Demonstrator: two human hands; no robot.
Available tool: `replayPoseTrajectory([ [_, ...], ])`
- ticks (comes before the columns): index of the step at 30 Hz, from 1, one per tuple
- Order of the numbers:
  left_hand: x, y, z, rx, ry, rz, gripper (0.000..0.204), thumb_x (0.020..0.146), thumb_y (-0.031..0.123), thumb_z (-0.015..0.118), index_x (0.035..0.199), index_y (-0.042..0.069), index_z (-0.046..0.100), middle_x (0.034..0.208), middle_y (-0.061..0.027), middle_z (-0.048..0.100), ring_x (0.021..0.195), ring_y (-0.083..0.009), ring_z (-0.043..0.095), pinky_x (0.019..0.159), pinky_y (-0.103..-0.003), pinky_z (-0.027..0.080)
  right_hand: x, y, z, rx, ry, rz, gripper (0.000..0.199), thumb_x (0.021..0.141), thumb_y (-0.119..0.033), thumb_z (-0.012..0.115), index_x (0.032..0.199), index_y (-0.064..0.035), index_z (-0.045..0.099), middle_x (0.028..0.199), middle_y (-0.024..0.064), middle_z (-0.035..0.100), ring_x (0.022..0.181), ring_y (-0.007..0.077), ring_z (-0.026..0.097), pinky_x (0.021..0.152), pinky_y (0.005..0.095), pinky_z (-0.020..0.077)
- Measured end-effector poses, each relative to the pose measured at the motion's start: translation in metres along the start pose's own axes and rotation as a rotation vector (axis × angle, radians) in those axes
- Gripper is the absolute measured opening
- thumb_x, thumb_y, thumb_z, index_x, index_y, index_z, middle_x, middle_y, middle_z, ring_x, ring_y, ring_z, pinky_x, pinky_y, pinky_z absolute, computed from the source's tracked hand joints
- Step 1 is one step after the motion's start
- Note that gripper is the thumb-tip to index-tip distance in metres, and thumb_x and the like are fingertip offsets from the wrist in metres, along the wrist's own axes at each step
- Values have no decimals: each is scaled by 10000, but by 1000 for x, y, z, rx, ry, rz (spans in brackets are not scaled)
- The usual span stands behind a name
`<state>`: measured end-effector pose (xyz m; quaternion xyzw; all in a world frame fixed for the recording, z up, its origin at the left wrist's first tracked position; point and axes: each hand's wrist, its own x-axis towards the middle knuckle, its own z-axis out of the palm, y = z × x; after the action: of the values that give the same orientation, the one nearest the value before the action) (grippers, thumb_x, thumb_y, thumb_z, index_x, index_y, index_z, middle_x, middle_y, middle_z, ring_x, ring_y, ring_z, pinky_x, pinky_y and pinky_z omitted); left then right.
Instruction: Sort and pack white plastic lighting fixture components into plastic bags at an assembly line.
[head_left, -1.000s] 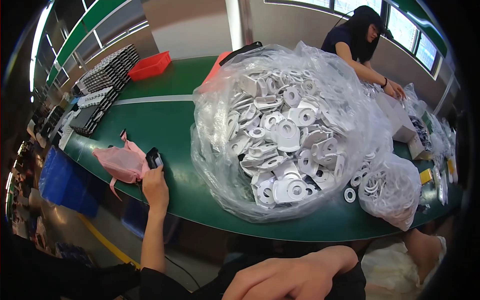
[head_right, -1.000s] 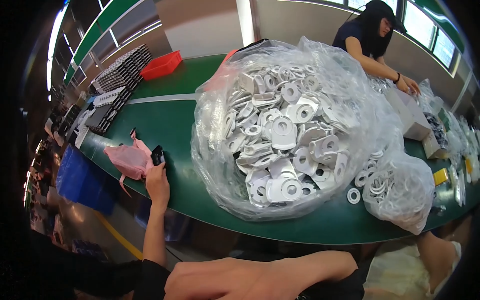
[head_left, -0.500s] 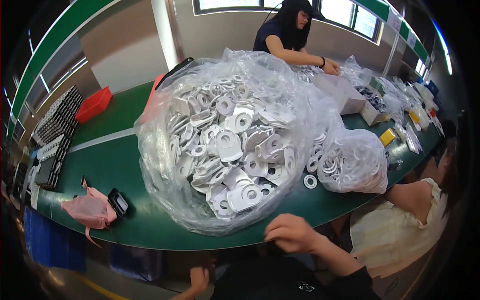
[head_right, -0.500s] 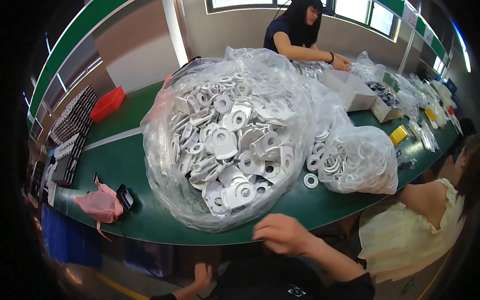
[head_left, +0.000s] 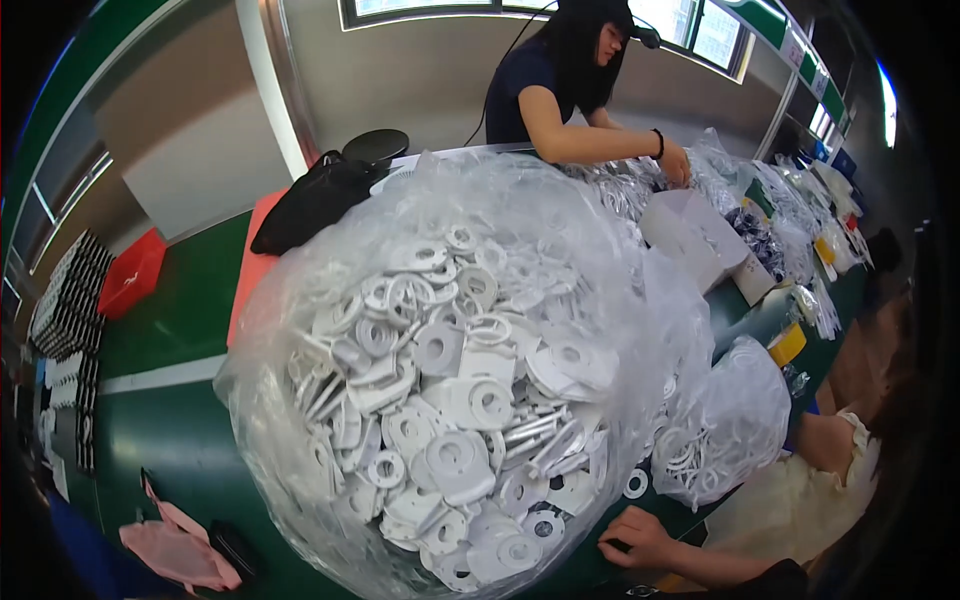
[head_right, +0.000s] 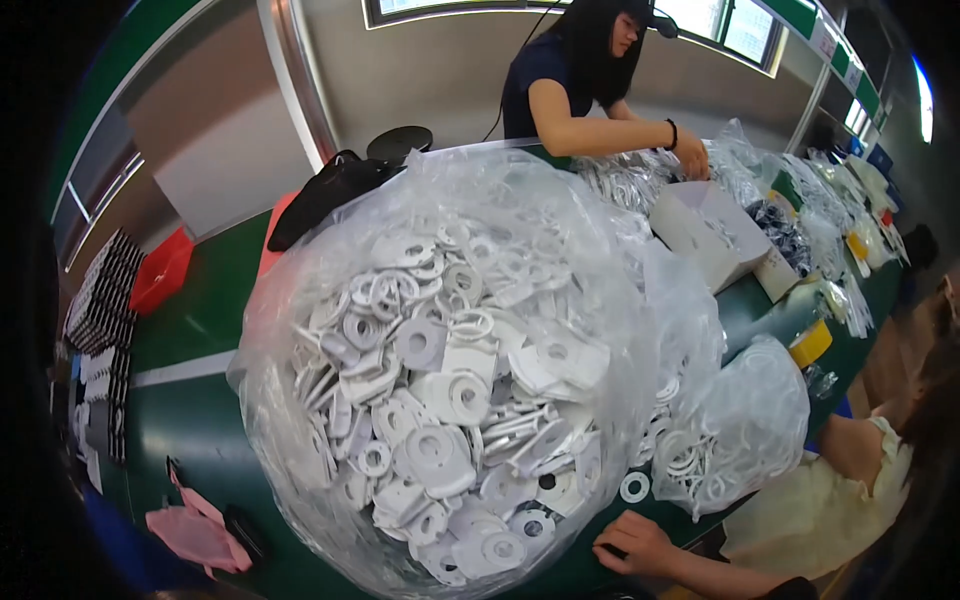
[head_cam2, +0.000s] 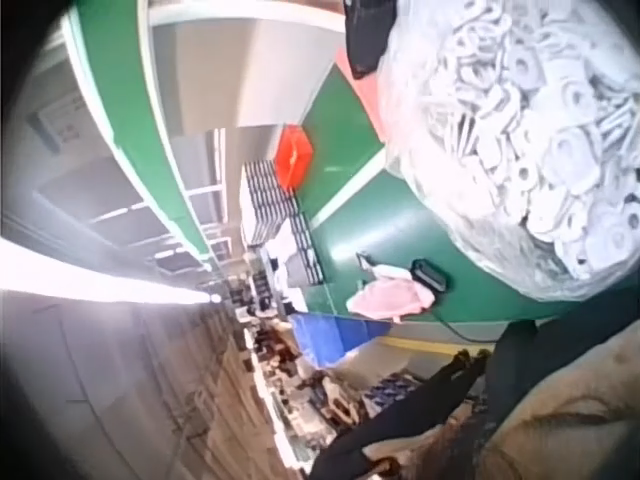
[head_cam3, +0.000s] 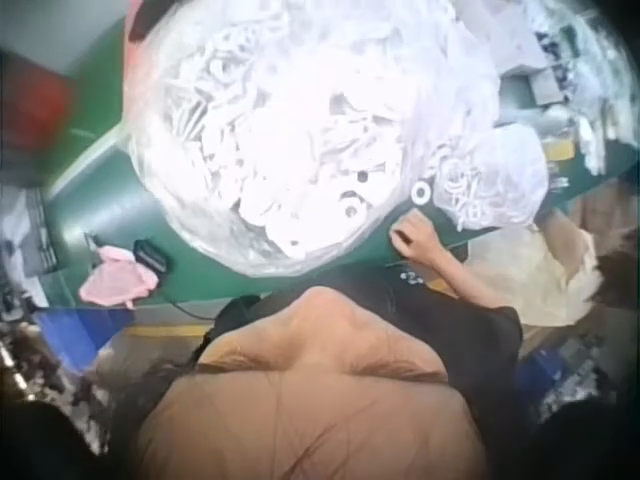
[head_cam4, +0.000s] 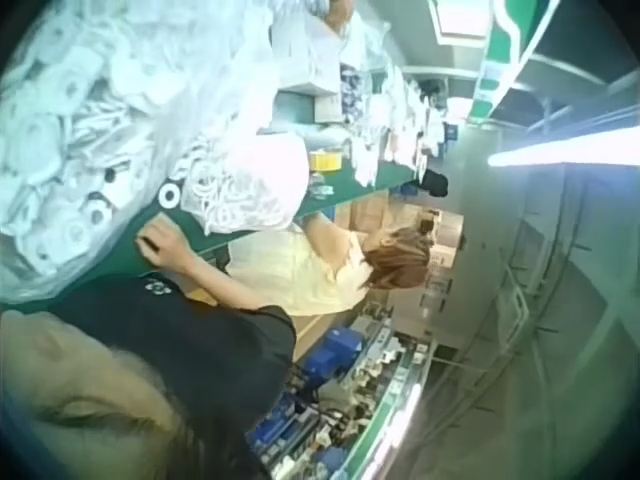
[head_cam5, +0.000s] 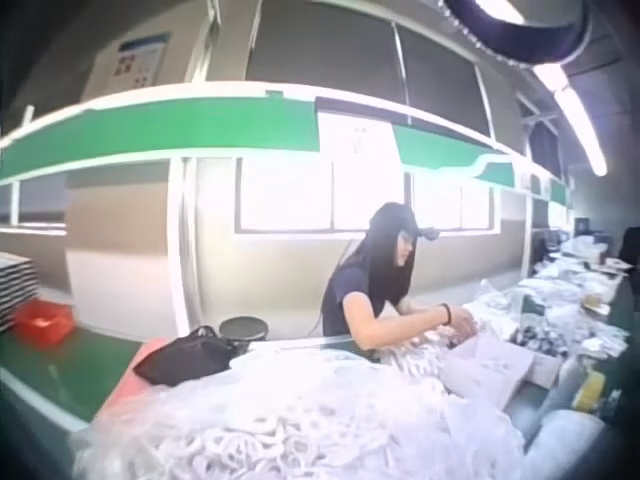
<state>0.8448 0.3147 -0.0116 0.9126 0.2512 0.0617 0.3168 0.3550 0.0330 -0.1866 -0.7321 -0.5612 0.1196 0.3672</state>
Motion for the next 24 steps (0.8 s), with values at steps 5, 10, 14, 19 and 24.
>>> replayPoseTrajectory([
  [5,30,-45,-45,-20,-37,102,273,864,148,454,1068,64,614,961,-126,648,897,-271,625,789,-386,484,6,2,-3,-35,-80,35,164,669,-96,736,793,-91,630,755,50,588,692,219,559,609,301,461],
  [10,-17,-251,-189,33,-11,280,281,879,158,447,1087,60,609,970,-129,649,899,-261,627,790,-373,485,-4,-10,-16,-125,-22,6,164,670,-67,715,795,-77,610,755,74,576,686,251,543,622,320,452],
  [14,-135,-384,-222,157,41,286,289,891,167,441,1103,56,604,977,-131,650,901,-253,628,790,-362,487,6,-10,-2,-102,2,-114,148,677,-52,695,782,-67,592,756,84,556,713,268,533,640,340,444],
  [19,-535,-523,57,180,-9,471,299,907,177,434,1122,52,599,986,-133,651,903,-243,630,791,-350,488,-18,-3,-6,-165,132,-108,132,720,-43,677,802,-52,574,773,84,544,737,283,532,649,355,447],
  [24,-741,-617,172,275,57,577,309,922,187,427,1142,47,593,995,-136,652,905,-233,632,792,-337,490,-20,2,7,-242,399,-94,147,735,-47,683,852,-43,593,853,100,572,833,294,565,705,376,467],
])
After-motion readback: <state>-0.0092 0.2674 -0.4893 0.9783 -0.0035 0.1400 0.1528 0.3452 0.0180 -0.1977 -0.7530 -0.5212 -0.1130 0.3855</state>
